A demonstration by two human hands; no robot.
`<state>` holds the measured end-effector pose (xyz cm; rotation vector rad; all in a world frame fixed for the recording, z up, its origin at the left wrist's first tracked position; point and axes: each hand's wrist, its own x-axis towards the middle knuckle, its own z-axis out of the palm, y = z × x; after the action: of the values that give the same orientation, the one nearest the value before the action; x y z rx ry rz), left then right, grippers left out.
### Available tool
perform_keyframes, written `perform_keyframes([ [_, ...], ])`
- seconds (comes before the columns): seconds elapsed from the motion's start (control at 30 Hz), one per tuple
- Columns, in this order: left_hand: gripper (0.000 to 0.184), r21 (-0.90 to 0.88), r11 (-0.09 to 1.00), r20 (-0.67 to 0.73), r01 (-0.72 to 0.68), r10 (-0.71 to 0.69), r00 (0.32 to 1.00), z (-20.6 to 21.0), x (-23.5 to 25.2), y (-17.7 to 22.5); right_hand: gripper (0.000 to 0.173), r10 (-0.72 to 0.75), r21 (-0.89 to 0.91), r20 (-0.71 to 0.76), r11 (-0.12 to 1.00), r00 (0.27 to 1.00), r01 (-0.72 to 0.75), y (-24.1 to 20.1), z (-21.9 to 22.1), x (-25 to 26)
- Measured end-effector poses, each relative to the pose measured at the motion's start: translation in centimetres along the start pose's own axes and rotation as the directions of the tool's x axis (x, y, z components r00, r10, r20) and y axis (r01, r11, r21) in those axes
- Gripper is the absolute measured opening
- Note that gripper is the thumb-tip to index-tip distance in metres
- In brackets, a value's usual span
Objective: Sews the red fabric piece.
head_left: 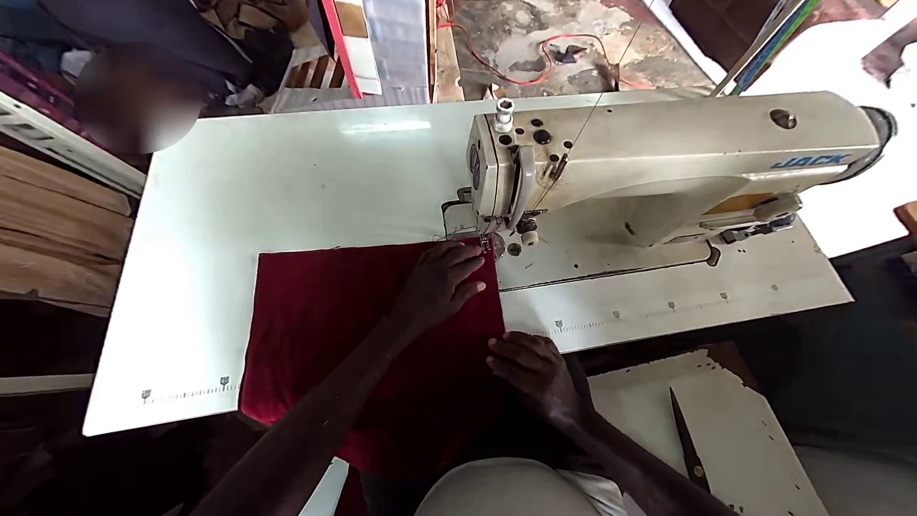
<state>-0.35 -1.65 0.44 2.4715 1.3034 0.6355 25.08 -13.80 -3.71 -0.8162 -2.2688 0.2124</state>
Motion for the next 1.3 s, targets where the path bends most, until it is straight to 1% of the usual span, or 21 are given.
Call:
perform_keyframes([
  [0.1,0.047,-0.001,1.0,-0.008,0.016,-0.016,1.0,0.0,0.3,0.0,0.018,0.009,0.075,0.043,0.997,0.999,-0.012,0.1,-0.8,1.2],
  [0.2,0.047,0.008,1.0,-0.022,0.016,-0.016,1.0,0.3,0.3,-0.2,0.021,0.039,0.064,0.124,0.997,0.992,-0.047,-0.3,-1.9,2.1],
  [0.27,0.047,0.015,1.0,-0.027,0.016,-0.016,1.0,0.3,0.3,-0.3,0.025,0.06,0.046,0.145,0.997,0.988,-0.067,-0.6,-2.4,1.9],
  [0.37,0.049,0.022,1.0,-0.019,0.018,-0.018,1.0,0.2,0.7,-0.5,0.03,0.101,0.086,0.042,0.991,0.994,-0.104,-0.7,-2.7,-0.4],
  [0.43,0.049,0.016,1.0,0.008,0.022,-0.022,1.0,0.0,0.8,-0.6,0.022,0.251,0.222,-0.052,0.946,0.967,-0.234,-1.6,-2.7,-2.6],
  [0.47,0.049,0.016,1.0,0.015,0.023,-0.023,1.0,0.0,0.9,-0.7,0.017,0.374,0.288,-0.072,0.895,0.925,-0.34,-2.5,-2.5,-3.2],
  [0.5,0.048,0.017,1.0,0.009,0.016,-0.016,1.0,-0.1,1.0,-0.8,0.014,0.507,0.335,-0.043,0.819,0.861,-0.466,-3.4,-2.2,-3.6],
  [0.53,0.048,0.021,1.0,-0.005,0.007,-0.007,1.0,-0.1,1.0,-0.8,0.019,0.636,0.37,0.046,0.705,0.77,-0.605,-4.2,-1.9,-3.6],
  [0.57,0.047,0.027,1.0,-0.032,-0.006,0.007,0.999,-0.1,0.9,-0.7,0.03,0.722,0.411,0.18,0.562,0.668,-0.718,-4.7,-1.6,-3.4],
  [0.6,0.046,0.026,1.0,-0.053,-0.01,0.011,0.999,-0.2,0.6,-0.3,0.037,0.75,0.461,0.314,0.416,0.582,-0.784,-4.7,-1.4,-3.2],
  [0.63,0.046,0.014,1.0,-0.062,-0.005,0.006,0.998,-0.6,0.1,0.5,0.036,0.732,0.502,0.421,0.304,0.536,-0.81,-4.5,-1.2,-2.9],
  [0.67,0.045,-0.007,1.0,-0.071,-0.002,0.001,0.997,-1.0,-0.7,1.6,0.029,0.694,0.537,0.491,0.235,0.526,-0.81,-4.2,-1.3,-2.6],
  [0.73,0.041,-0.081,0.997,-0.085,0.009,-0.016,0.996,-1.7,-3.2,4.6,0.016,0.624,0.6,0.568,0.132,0.537,-0.789,-3.9,-1.6,-2.2],
  [0.8,0.036,-0.147,0.989,-0.065,0.02,-0.03,0.997,-2.1,-6.1,7.8,0.013,0.613,0.639,0.592,0.038,0.523,-0.768,-4.1,-2.1,-2.1],
  [0.9,0.03,-0.235,0.972,-0.035,0.01,-0.018,0.999,-1.5,-10.3,11.6,0.013,0.647,0.664,0.592,-0.054,0.481,-0.746,-5.2,-3.3,-1.7],
  [1.0,0.035,-0.272,0.962,0.022,0.027,-0.022,1.0,-0.8,-13.3,13.6,0.014,0.646,0.649,0.638,-0.158,0.419,-0.744,-6.7,-4.5,-0.5],
  [1.1,0.045,-0.312,0.948,0.035,0.064,-0.056,0.998,-0.6,-14.9,14.2,0.017,0.603,0.665,0.653,-0.169,0.458,-0.727,-7.7,-4.7,-0.1],
  [1.17,0.055,-0.396,0.907,0.048,0.143,-0.135,0.99,-0.5,-16.0,14.0,0.025,0.53,0.677,0.662,-0.118,0.531,-0.727,-7.8,-4.5,-0.2],
  [1.2,0.058,-0.452,0.874,0.063,0.178,-0.168,0.984,-0.5,-16.4,13.8,0.031,0.483,0.684,0.673,-0.118,0.56,-0.72,-7.8,-4.4,-0.3],
  [1.23,0.061,-0.508,0.838,0.07,0.2,-0.192,0.979,-0.5,-16.9,13.6,0.035,0.444,0.684,0.69,-0.143,0.572,-0.716,-7.8,-4.4,-0.3],
  [1.3,0.065,-0.592,0.775,0.073,0.221,-0.221,0.972,-0.5,-17.9,13.5,0.031,0.382,0.649,0.746,-0.237,0.545,-0.722,-8.3,-4.7,-0.1],
])
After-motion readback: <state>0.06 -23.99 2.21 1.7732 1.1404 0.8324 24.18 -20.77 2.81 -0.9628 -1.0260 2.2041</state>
